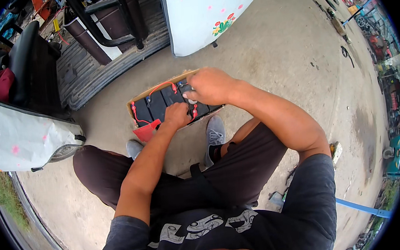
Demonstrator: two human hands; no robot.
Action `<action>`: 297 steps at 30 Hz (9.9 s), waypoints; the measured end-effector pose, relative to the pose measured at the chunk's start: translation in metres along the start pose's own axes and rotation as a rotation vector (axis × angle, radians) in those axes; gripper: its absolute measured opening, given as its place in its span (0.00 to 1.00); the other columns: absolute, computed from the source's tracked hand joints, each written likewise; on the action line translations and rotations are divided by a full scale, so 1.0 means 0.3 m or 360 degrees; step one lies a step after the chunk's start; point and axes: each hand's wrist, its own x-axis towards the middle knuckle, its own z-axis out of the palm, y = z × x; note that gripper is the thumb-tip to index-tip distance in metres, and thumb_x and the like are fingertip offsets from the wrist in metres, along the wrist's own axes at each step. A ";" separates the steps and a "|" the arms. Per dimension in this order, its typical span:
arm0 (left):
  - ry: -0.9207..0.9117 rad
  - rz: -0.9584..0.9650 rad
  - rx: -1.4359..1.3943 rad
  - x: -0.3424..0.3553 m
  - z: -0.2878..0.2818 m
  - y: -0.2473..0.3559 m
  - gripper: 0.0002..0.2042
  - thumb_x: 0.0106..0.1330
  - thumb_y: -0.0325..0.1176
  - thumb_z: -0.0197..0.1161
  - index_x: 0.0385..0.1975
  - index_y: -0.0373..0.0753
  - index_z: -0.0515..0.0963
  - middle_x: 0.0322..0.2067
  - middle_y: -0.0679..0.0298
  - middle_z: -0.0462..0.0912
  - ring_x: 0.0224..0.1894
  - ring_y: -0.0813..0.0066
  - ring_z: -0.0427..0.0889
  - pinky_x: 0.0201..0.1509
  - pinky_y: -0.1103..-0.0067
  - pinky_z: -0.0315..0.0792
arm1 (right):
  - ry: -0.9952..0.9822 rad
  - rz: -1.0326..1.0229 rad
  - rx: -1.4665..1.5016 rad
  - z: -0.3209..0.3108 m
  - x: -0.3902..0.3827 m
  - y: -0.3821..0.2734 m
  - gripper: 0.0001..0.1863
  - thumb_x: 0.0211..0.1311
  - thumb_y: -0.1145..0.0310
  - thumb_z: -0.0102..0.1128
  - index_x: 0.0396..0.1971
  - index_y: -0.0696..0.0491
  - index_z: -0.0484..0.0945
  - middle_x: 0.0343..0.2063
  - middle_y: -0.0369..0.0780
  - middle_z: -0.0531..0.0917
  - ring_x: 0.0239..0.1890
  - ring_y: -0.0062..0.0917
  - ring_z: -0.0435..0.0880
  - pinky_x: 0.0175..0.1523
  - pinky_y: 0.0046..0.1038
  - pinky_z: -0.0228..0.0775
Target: The person uses a screwdriver to loosen and remove red terminal connectors from a multi-cell battery pack. They then reposition the cells within the cardboard frame and tighten the connectors back onto the terminals.
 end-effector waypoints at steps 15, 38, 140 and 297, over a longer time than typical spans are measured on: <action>-0.0011 -0.0010 -0.0001 -0.004 -0.005 0.003 0.08 0.51 0.34 0.63 0.28 0.39 0.84 0.34 0.50 0.85 0.40 0.51 0.85 0.47 0.61 0.78 | 0.0037 -0.0059 -0.0057 0.006 -0.002 0.015 0.17 0.49 0.65 0.66 0.34 0.63 0.77 0.30 0.53 0.82 0.38 0.51 0.82 0.45 0.46 0.74; 0.0018 0.0033 0.0030 -0.011 -0.014 0.015 0.08 0.52 0.35 0.62 0.26 0.38 0.84 0.32 0.49 0.85 0.39 0.52 0.85 0.46 0.61 0.77 | 0.0103 -0.0319 0.0128 0.020 -0.005 0.024 0.15 0.41 0.78 0.65 0.34 0.56 0.79 0.33 0.46 0.83 0.41 0.45 0.81 0.44 0.42 0.72; 0.0268 -0.0183 -0.0330 0.031 0.063 -0.017 0.17 0.62 0.41 0.53 0.27 0.33 0.82 0.31 0.47 0.85 0.35 0.51 0.86 0.43 0.62 0.77 | 0.0368 0.0044 -0.0100 0.019 0.252 0.121 0.18 0.60 0.59 0.62 0.35 0.63 0.79 0.34 0.54 0.84 0.43 0.50 0.83 0.49 0.45 0.76; 0.0687 -0.0721 -0.0553 0.217 -0.024 -0.064 0.10 0.55 0.36 0.64 0.35 0.42 0.84 0.36 0.49 0.85 0.43 0.49 0.84 0.48 0.61 0.77 | 0.0432 -0.0111 -0.0019 0.003 0.233 0.116 0.18 0.57 0.63 0.65 0.36 0.64 0.74 0.30 0.57 0.82 0.39 0.53 0.81 0.46 0.49 0.72</action>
